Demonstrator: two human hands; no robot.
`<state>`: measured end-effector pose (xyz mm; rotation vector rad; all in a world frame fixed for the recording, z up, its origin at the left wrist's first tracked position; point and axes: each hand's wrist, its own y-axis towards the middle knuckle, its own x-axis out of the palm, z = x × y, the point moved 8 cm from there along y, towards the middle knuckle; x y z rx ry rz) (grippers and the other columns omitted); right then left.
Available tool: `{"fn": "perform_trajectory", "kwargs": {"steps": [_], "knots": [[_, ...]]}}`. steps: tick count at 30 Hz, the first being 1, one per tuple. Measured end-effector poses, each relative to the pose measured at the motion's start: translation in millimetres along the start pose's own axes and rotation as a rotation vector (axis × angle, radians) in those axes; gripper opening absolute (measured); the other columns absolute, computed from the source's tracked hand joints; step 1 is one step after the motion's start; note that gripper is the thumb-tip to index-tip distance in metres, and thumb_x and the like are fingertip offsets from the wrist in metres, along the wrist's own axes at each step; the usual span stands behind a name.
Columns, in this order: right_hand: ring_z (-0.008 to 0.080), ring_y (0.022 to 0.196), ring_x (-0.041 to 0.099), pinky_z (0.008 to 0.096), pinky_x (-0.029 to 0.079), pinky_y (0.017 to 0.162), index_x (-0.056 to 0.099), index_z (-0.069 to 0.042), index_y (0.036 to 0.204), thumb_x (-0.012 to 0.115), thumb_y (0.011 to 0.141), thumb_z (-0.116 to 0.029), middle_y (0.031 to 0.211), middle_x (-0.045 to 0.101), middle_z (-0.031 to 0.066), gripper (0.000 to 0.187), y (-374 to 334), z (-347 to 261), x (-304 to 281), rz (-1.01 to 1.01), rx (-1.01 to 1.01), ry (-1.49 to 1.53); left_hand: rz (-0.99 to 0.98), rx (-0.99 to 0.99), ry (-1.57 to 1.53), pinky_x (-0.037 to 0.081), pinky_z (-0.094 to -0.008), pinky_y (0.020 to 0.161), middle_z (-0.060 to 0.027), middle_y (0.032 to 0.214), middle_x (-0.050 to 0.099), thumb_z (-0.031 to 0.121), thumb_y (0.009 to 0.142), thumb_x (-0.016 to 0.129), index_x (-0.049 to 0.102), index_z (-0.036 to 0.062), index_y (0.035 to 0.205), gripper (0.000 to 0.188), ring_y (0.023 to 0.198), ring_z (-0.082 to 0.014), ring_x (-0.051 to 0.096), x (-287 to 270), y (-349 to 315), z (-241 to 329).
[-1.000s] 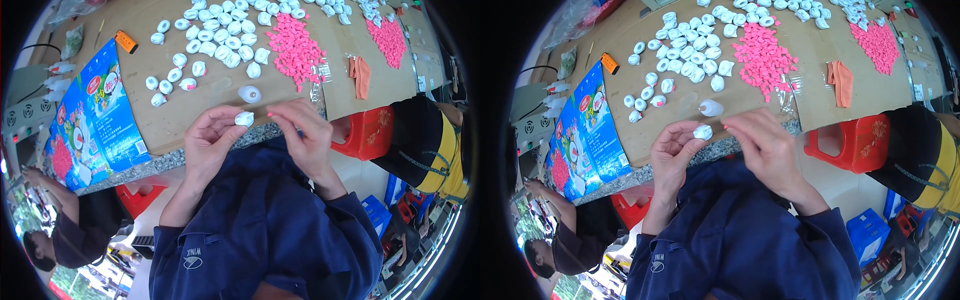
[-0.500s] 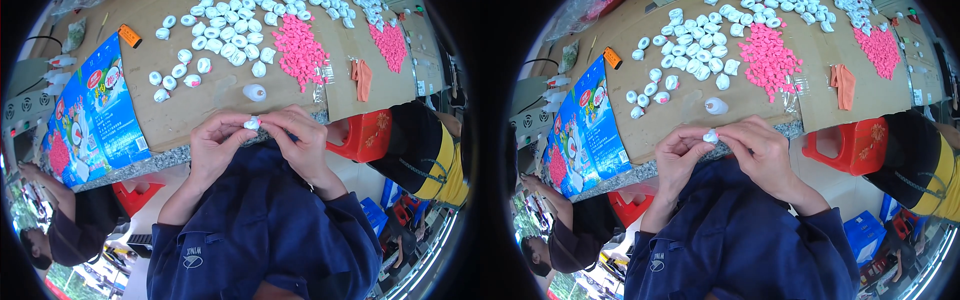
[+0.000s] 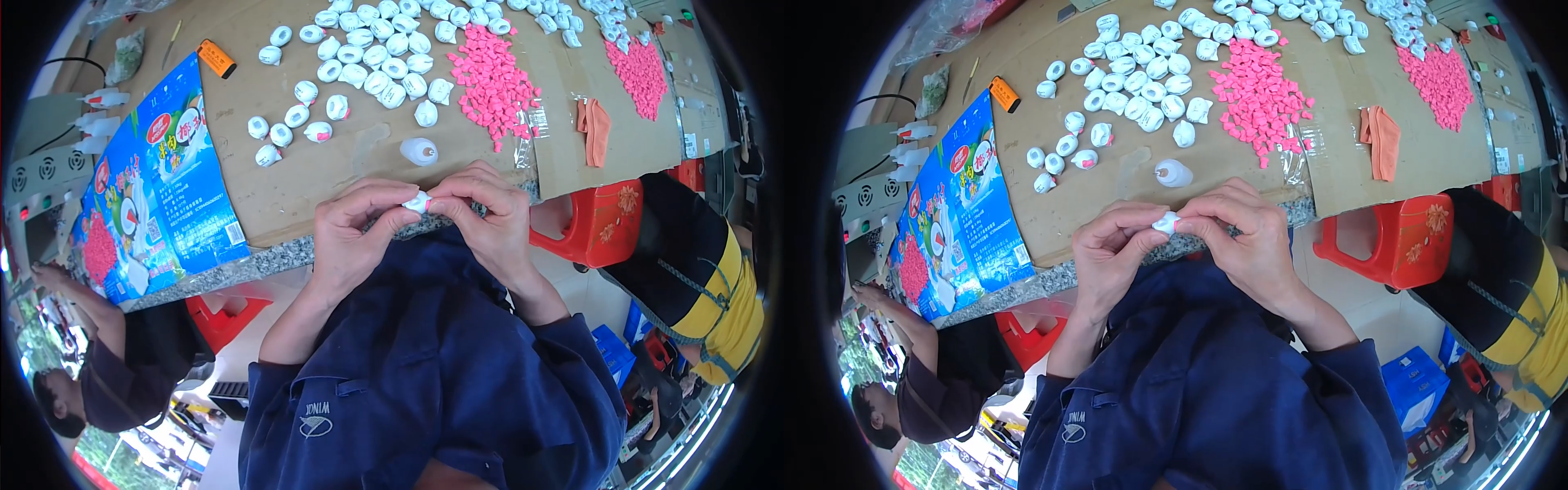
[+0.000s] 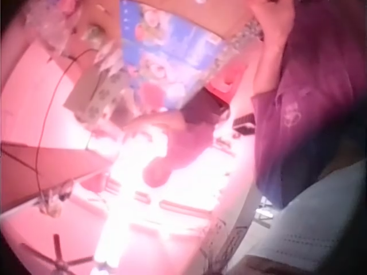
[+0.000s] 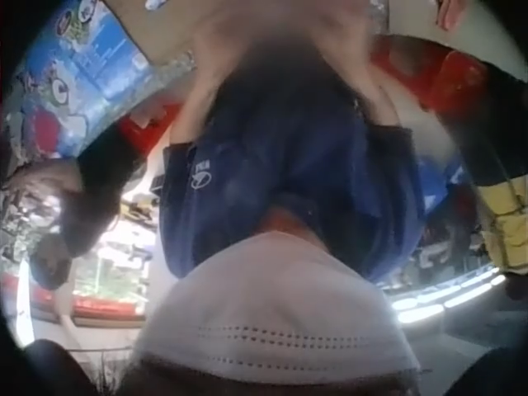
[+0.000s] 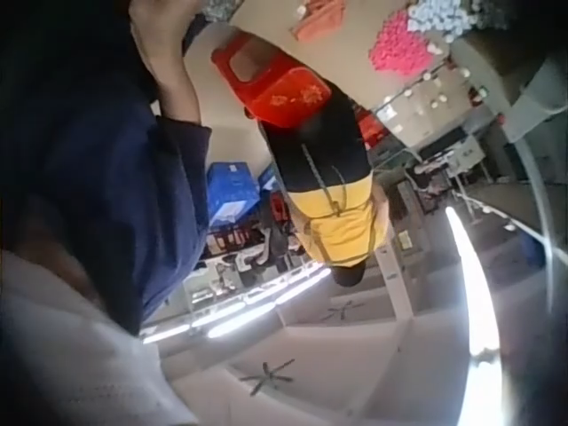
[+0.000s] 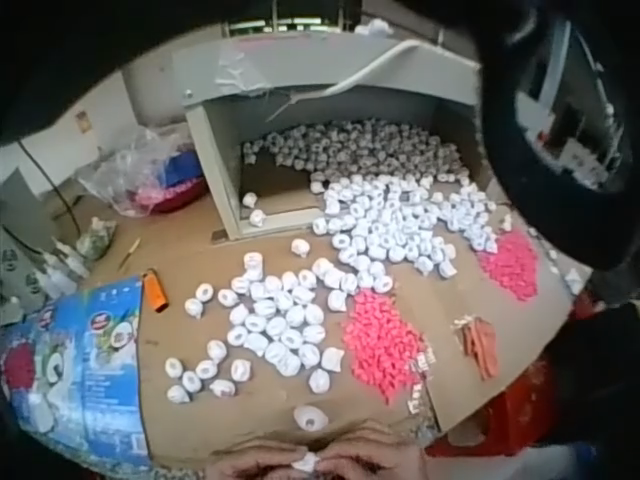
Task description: The recorder is applying glue to small white plastic components and assembling them at a factory workbench.
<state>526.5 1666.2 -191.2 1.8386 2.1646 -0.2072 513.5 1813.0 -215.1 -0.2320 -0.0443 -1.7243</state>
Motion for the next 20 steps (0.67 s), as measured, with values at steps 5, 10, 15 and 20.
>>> {"fn": "perform_trajectory", "kwargs": {"steps": [5,10,15,20], "knots": [[0.0152,0.070,0.055,0.0261,0.043,0.063,0.067,-0.001,0.078,0.070,0.069,0.001,0.072,0.063,0.0061,0.010,2.7,4.7,4.9,0.006,0.026,0.048,0.019,-0.028,-0.008,0.050,-0.0233,0.073,-0.0097,0.098,0.062,-0.007,0.077,0.063,0.065,-0.0012,0.094,0.018,0.086,-0.0140,0.061,-6.2,3.6,-2.4],[0.0137,0.072,0.054,0.0250,0.042,0.063,0.066,-0.001,0.084,0.073,0.067,-0.003,0.081,0.062,0.0063,0.018,6.4,7.6,-7.5,0.081,0.003,-0.082,0.204,-0.003,0.282,0.050,-0.0233,0.068,-0.0100,0.096,0.064,-0.003,0.078,0.062,0.065,0.0001,0.094,0.016,0.080,-0.0142,0.063,-35.3,15.5,-1.9],[0.0171,0.081,0.055,0.0266,0.042,0.064,0.062,-0.004,0.102,0.078,0.063,-0.008,0.096,0.059,0.0082,0.042,20.3,-0.4,-5.3,0.150,-0.062,-0.262,0.434,0.276,0.826,0.048,-0.0285,0.075,-0.0099,0.097,0.061,0.001,0.073,0.068,0.065,0.0036,0.096,0.024,0.087,-0.0207,0.060,-52.9,26.8,40.0],[0.0234,0.092,0.055,0.0309,0.044,0.077,0.062,-0.008,0.107,0.076,0.065,-0.011,0.103,0.057,0.0093,0.044,20.3,6.0,4.6,0.142,-0.229,-0.263,0.212,0.450,1.209,0.042,-0.0293,0.086,-0.0078,0.102,0.059,0.008,0.071,0.071,0.065,0.0073,0.099,0.029,0.098,-0.0206,0.055,-1.9,51.7,54.2]]}}
